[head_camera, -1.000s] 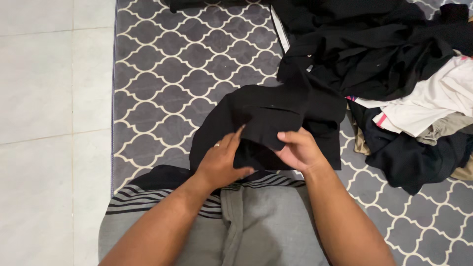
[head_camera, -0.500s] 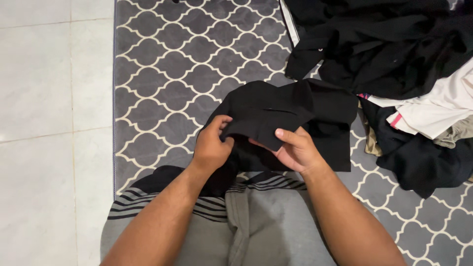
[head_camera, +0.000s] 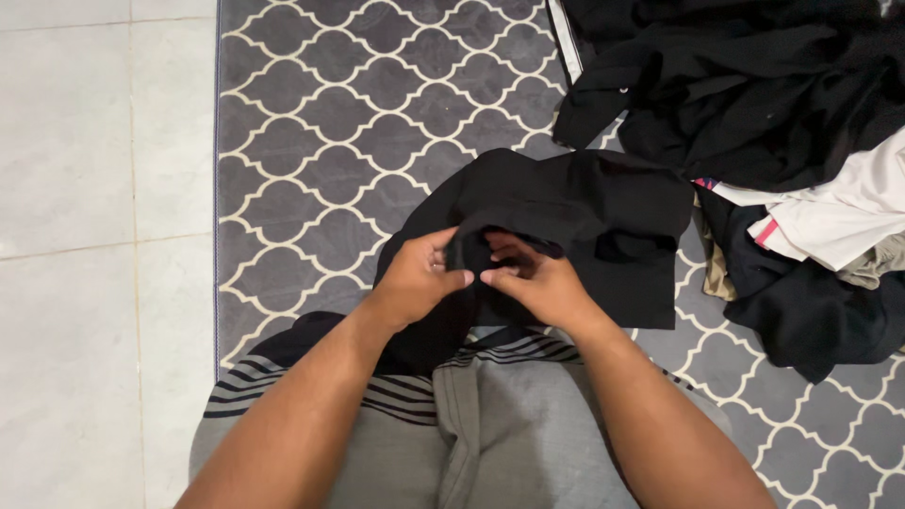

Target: The person folds a black garment by hand on a rug, smoothing the fabric and aligning the edges before making several folds to form a neat rectangle.

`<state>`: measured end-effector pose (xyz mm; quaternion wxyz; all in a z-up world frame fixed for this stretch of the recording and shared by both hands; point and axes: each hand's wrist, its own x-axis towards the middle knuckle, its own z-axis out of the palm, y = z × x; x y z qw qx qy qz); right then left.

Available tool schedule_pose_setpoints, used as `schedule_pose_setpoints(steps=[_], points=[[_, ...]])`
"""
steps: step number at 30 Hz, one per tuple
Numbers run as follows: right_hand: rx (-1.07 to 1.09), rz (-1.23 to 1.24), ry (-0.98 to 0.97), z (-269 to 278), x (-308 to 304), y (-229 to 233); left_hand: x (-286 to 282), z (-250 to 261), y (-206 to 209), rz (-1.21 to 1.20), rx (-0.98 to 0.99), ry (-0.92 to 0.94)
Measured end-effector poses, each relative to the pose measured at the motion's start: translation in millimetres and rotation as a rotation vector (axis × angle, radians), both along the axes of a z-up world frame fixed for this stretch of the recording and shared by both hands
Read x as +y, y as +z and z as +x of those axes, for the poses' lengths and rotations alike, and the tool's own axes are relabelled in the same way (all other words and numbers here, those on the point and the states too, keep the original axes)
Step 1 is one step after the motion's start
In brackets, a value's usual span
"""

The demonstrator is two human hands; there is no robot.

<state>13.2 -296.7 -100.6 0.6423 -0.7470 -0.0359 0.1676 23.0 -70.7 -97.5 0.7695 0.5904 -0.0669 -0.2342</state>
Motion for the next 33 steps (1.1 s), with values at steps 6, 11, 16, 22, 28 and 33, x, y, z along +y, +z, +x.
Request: schedule_pose_setpoints(steps=[6,11,16,22,28,33], points=[[0.085,-0.185,-0.028,2.3,5.3,-2.7,-7.4,-5.6,-19.6,0.049,-0.117,-0.018],[-0.036,-0.363,-0.048,3.8,2.2,-20.9,-8.2,-6.7,-10.7,0.293,-0.247,0.145],[0.006,-0.257,-0.128,8.3,4.3,-20.7,-6.7,-10.9,17.8,0.593,-0.396,0.293],[0.013,0.006,-0.232,2.4,8.9,-11.1,-6.9,-16.4,23.2,0.758,-0.865,0.306],[0.036,-0.016,-0.298,0.2,16.1,-8.5,-11.2,-16.9,14.2,1.046,-0.928,0.333],[0.066,0.165,-0.305,-5.7,27.2,7.5,3.7,-9.9,18.1,0.980,-0.992,0.620]])
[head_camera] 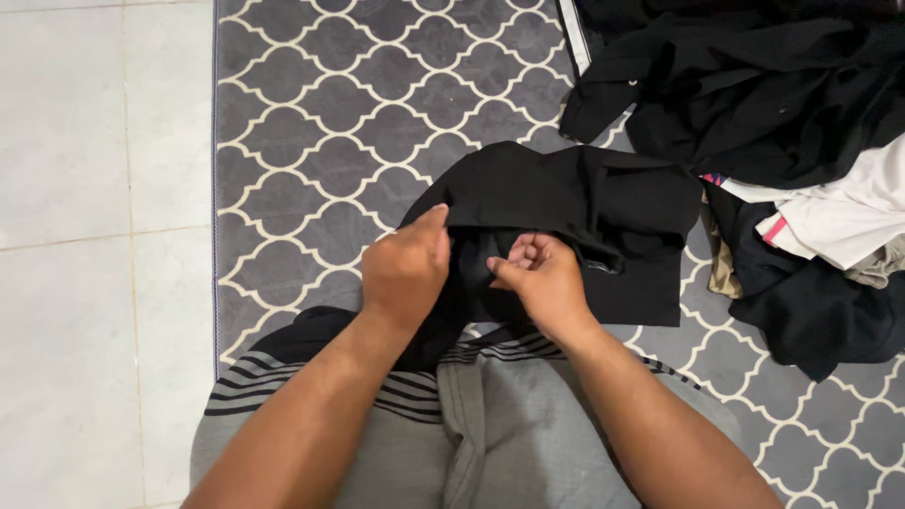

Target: The person folds a black garment by hand on a rug, smoothing the fabric and aligning the edges before making several folds to form a neat rectangle.

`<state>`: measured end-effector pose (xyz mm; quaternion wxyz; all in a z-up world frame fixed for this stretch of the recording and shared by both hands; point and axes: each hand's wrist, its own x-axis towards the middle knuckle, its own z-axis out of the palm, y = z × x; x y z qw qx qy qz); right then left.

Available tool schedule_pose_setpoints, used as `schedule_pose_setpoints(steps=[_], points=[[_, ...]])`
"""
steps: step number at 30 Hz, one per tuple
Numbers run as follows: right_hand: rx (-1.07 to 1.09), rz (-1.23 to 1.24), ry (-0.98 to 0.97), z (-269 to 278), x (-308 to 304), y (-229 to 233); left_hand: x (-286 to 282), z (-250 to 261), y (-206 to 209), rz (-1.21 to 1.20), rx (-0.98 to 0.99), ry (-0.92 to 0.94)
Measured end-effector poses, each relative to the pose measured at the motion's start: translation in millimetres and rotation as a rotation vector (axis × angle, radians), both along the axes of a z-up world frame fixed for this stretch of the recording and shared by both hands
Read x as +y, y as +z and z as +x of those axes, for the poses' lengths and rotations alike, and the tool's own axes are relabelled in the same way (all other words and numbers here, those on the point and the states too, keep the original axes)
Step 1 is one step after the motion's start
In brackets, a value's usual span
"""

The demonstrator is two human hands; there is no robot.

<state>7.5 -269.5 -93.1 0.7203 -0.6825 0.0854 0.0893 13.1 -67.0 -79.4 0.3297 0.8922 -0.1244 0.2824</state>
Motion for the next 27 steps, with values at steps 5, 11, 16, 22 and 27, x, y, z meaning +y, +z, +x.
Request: schedule_pose_setpoints(steps=[5,11,16,22,27], points=[[0.012,0.014,-0.063,-2.9,7.0,9.5,-18.5,-12.5,0.6,0.054,0.225,-0.184],[0.040,0.104,-0.123,-5.5,3.8,8.2,-15.1,-13.3,7.3,-0.061,0.242,-0.393],[0.040,0.119,-0.113,-2.7,7.3,0.6,-14.9,-12.3,20.2,0.059,0.406,-0.416],[0.100,0.189,-0.138,1.7,4.8,1.1,-12.5,-10.2,25.6,-0.097,0.408,-0.481],[0.090,0.188,-0.155,1.8,2.7,-4.4,-12.5,-10.5,17.1,-0.090,0.433,-0.438]])
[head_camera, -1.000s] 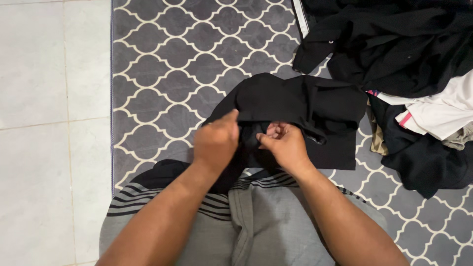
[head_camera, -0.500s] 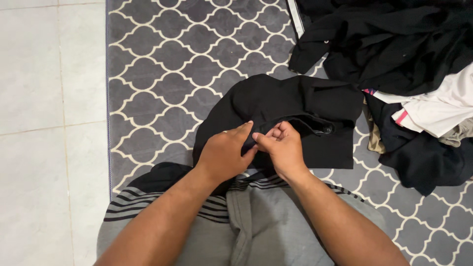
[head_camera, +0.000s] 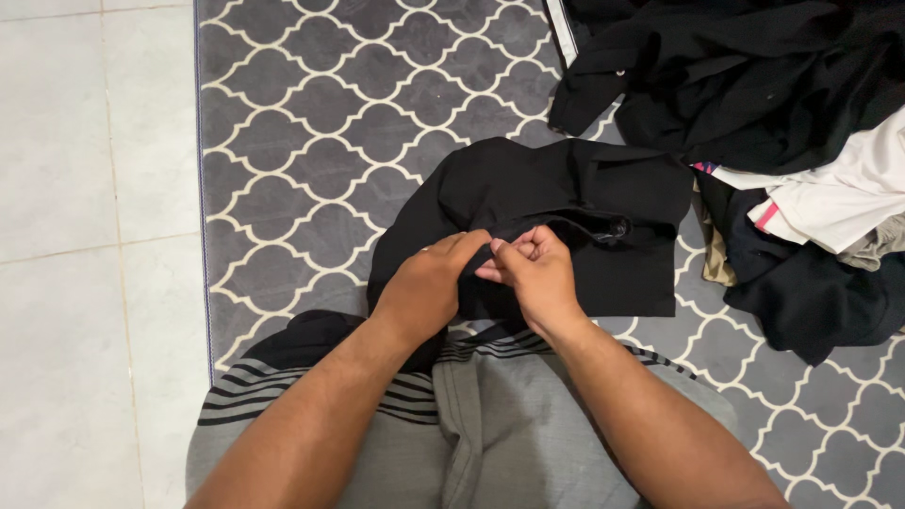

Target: The person folds a black garment by hand on a rug, smoothing the fabric and aligning the edges before making several folds to form a neat rectangle.

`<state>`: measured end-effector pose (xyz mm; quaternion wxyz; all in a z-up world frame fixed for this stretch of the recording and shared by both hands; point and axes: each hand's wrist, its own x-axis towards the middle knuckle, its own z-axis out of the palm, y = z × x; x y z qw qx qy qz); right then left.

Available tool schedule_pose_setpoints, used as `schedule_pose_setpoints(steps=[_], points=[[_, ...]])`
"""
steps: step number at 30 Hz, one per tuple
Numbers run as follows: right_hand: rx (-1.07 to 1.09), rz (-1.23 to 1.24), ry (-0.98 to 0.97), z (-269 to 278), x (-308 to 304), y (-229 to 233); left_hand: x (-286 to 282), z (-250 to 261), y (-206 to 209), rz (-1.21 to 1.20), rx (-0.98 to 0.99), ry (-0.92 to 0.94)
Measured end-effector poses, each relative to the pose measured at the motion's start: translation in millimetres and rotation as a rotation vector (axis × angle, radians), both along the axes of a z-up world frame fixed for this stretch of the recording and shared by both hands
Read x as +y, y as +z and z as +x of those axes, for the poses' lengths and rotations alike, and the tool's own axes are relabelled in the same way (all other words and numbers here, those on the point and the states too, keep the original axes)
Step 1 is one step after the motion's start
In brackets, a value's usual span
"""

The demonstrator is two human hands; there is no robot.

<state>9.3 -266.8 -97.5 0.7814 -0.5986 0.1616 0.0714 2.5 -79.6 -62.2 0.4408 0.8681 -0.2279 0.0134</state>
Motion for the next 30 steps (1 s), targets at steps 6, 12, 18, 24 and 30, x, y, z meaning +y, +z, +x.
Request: schedule_pose_setpoints(steps=[6,12,18,24,30], points=[[-0.031,-0.023,-0.069,3.2,-1.5,-6.8,-0.6,2.7,-2.2,0.032,-0.006,0.025],[-0.058,0.003,-0.016,0.0,2.6,-3.6,-0.7,1.7,6.4,-0.086,-0.034,0.082],[-0.137,-0.161,0.309,-2.4,-5.4,-7.9,13.2,17.9,-4.5,-0.010,-0.039,0.170],[0.130,-0.893,0.880,5.4,-49.0,-18.4,84.9,55.4,-31.4,-0.212,-0.080,0.451],[0.103,-0.863,0.668,12.3,-85.8,-27.4,241.6,101.0,-114.4,-0.435,0.170,1.016]])
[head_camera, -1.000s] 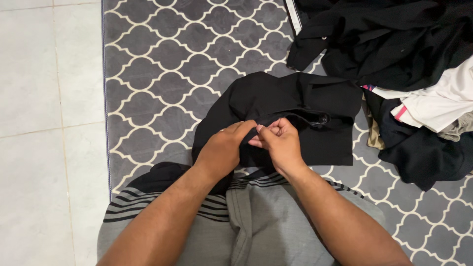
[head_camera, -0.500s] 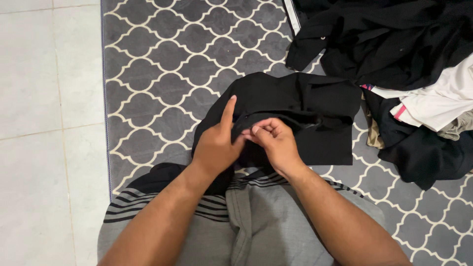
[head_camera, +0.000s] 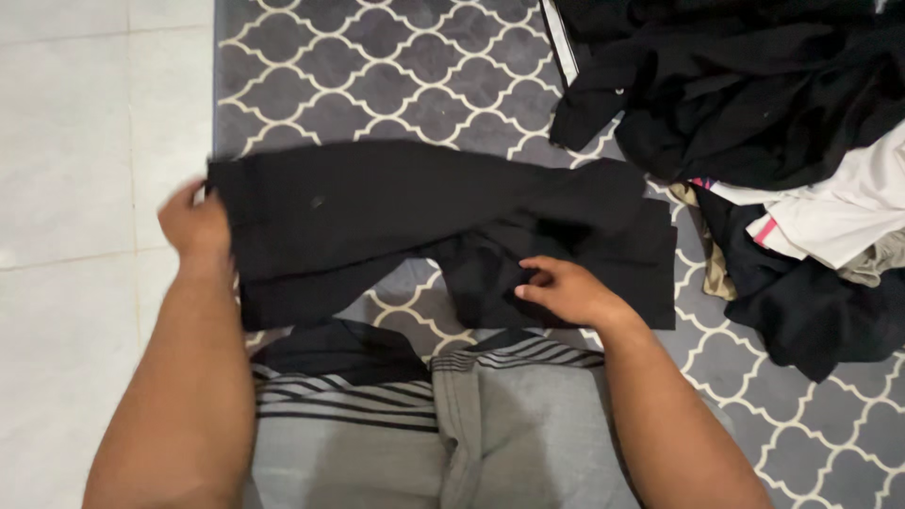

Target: The person folds a black garment by hand on a rug, smoothing the fabric and aligning the edges before making several folds to form a neat rectangle.

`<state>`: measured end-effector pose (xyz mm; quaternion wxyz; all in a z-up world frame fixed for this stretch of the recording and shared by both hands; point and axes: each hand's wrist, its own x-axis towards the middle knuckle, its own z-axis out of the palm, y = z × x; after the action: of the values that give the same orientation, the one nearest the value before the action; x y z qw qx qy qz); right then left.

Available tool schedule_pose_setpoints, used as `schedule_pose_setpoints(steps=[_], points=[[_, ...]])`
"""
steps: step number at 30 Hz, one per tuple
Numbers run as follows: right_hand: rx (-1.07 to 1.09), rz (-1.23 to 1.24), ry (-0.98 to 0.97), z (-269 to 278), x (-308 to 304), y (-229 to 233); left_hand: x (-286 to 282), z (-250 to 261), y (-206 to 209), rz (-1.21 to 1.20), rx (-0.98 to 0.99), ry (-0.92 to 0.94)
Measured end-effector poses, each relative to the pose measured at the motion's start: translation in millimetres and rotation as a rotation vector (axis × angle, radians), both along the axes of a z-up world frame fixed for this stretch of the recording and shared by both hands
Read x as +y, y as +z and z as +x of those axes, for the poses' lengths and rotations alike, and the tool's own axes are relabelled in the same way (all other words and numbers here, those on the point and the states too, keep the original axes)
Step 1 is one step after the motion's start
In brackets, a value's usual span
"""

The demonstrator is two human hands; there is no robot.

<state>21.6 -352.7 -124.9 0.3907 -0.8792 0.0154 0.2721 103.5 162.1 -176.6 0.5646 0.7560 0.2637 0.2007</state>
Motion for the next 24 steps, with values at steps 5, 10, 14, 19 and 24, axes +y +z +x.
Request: schedule_pose_setpoints(steps=[5,10,14,19,24], points=[[-0.054,-0.110,-0.112,21.7,-15.5,-23.6,23.2,-34.9,-37.4,-0.178,0.653,0.003],[0.154,-0.313,-0.364,33.9,-59.7,-30.7,34.1,-40.3,-14.5,-0.242,0.864,-0.098],[0.277,-0.545,-0.455,32.7,-139.6,-52.3,46.3,-81.5,-17.5,-0.361,1.012,-0.366],[0.221,-0.784,-0.244,30.6,-234.4,-110.6,22.3,-102.3,-5.9,-0.397,1.030,-0.471],[0.238,-0.406,-0.723,22.7,-256.2,-108.4,5.6,-98.1,-30.7,0.000,0.777,-0.491]])
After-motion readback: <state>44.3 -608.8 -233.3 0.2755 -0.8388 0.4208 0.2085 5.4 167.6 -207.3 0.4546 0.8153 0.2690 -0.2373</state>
